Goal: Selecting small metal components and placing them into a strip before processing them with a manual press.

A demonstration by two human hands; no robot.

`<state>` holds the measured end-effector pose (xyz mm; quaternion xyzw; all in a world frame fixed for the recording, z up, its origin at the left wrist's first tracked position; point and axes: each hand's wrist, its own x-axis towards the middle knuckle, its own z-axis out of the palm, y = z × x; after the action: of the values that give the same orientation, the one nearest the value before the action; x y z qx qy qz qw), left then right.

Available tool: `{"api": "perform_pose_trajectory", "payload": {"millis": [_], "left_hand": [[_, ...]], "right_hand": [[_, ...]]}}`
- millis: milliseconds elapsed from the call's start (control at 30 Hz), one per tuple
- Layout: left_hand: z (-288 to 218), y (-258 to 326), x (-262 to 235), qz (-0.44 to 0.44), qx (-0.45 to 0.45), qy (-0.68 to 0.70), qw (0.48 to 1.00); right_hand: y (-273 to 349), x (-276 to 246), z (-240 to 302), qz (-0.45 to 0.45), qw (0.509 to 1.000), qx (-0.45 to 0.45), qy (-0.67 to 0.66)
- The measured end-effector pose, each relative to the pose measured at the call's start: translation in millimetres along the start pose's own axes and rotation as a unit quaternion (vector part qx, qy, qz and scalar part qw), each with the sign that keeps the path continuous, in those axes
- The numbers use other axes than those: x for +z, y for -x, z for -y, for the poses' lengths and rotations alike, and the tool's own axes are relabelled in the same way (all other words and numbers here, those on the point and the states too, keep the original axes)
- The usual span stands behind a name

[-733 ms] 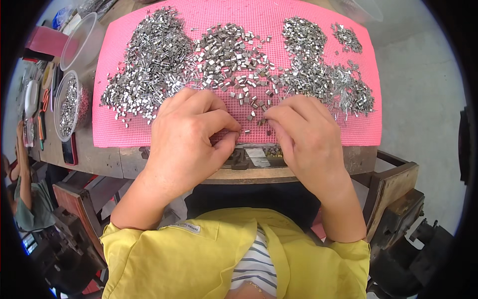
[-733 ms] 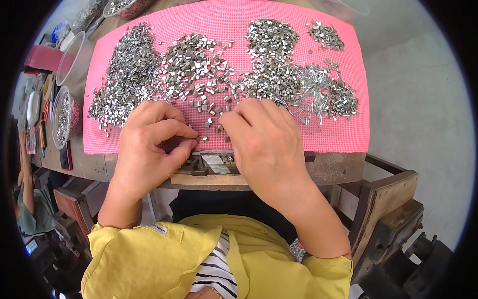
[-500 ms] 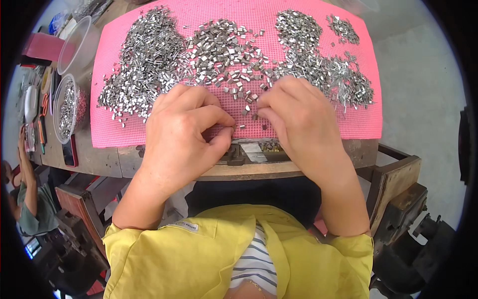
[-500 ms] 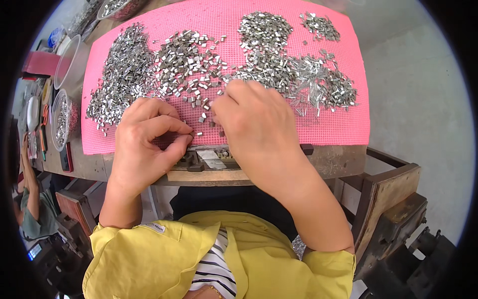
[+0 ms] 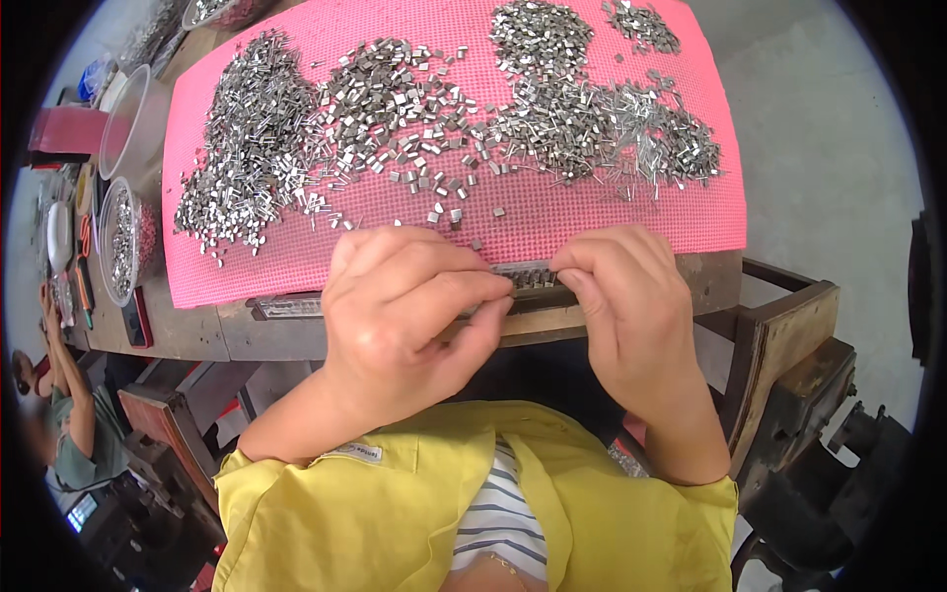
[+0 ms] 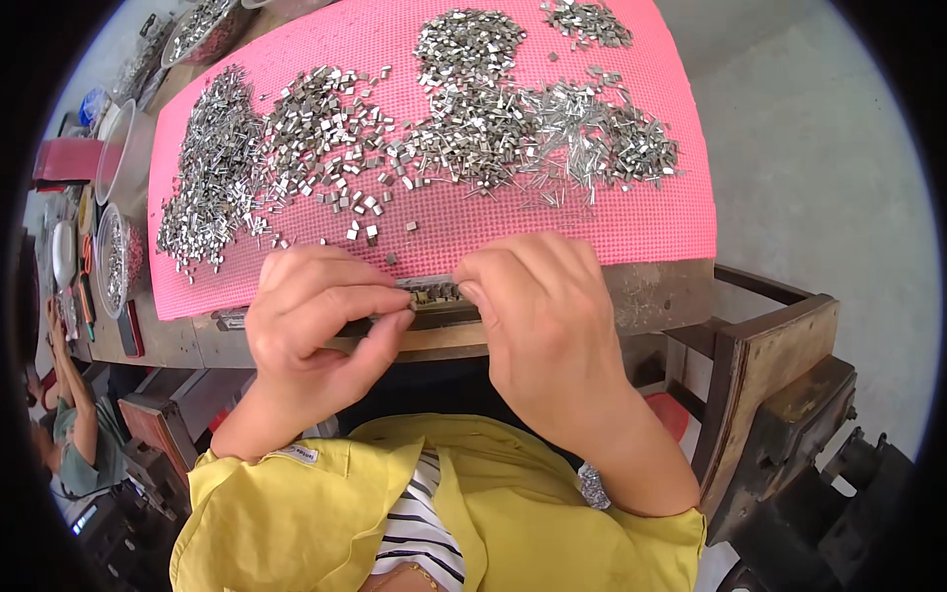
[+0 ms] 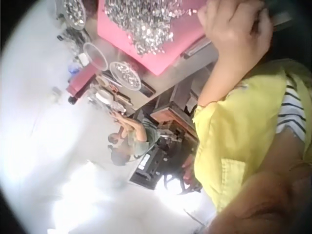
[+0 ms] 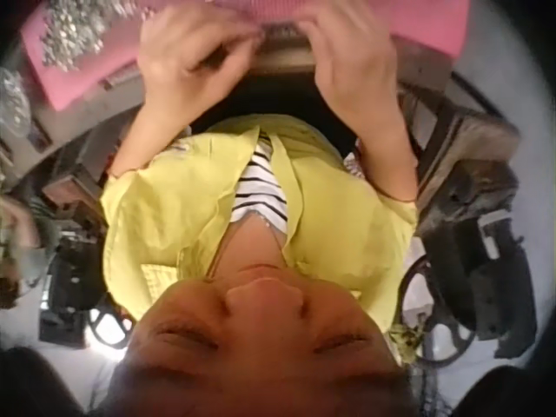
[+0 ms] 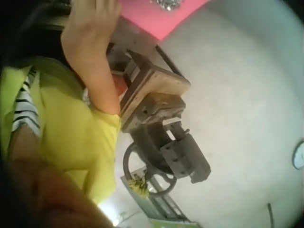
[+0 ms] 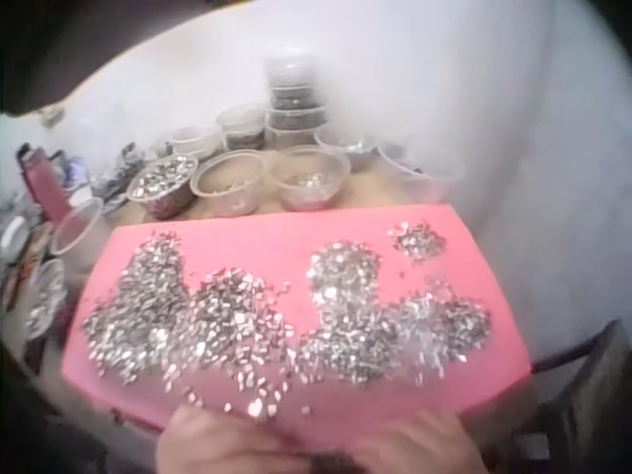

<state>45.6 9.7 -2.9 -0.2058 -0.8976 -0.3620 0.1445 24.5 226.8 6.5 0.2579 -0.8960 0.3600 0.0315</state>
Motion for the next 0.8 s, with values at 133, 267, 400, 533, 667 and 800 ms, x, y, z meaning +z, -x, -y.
{"api": "perform_pose_trajectory", "payload": {"millis": [133,267,400,533,667,800], "left_hand": [[-3.8,-0.3,15.2,-0.018,0.018,-0.025,0.999],[-5.5,-0.2,24.0,-0.026,0.026,-0.053,0.998],[-6.8,0.4,25.8,-0.025,0.021,-0.06,0.998],[-4.9,2.0,23.6,-0.007,0.004,-0.043,0.999],[-7.9,1.6,17.7,0.002,-0.011,-0.034,0.999],[-38.6,-1.3,-14.4,0.033,0.058,0.208,0.976]], "right_hand": [[6.2,8.2,-0.7,-0.036,0.998,-0.034,0.038],[8.4,12.3,-1.5,-0.059,0.995,-0.057,0.057],[9.8,15.5,-5.1,-0.061,0.991,-0.084,0.088],[11.6,17.5,-5.2,-0.063,0.985,-0.104,0.119],[12.7,12.4,-7.5,-0.059,0.988,-0.101,0.097],[13.4,7.4,-12.2,-0.056,0.995,-0.079,0.033]]}}
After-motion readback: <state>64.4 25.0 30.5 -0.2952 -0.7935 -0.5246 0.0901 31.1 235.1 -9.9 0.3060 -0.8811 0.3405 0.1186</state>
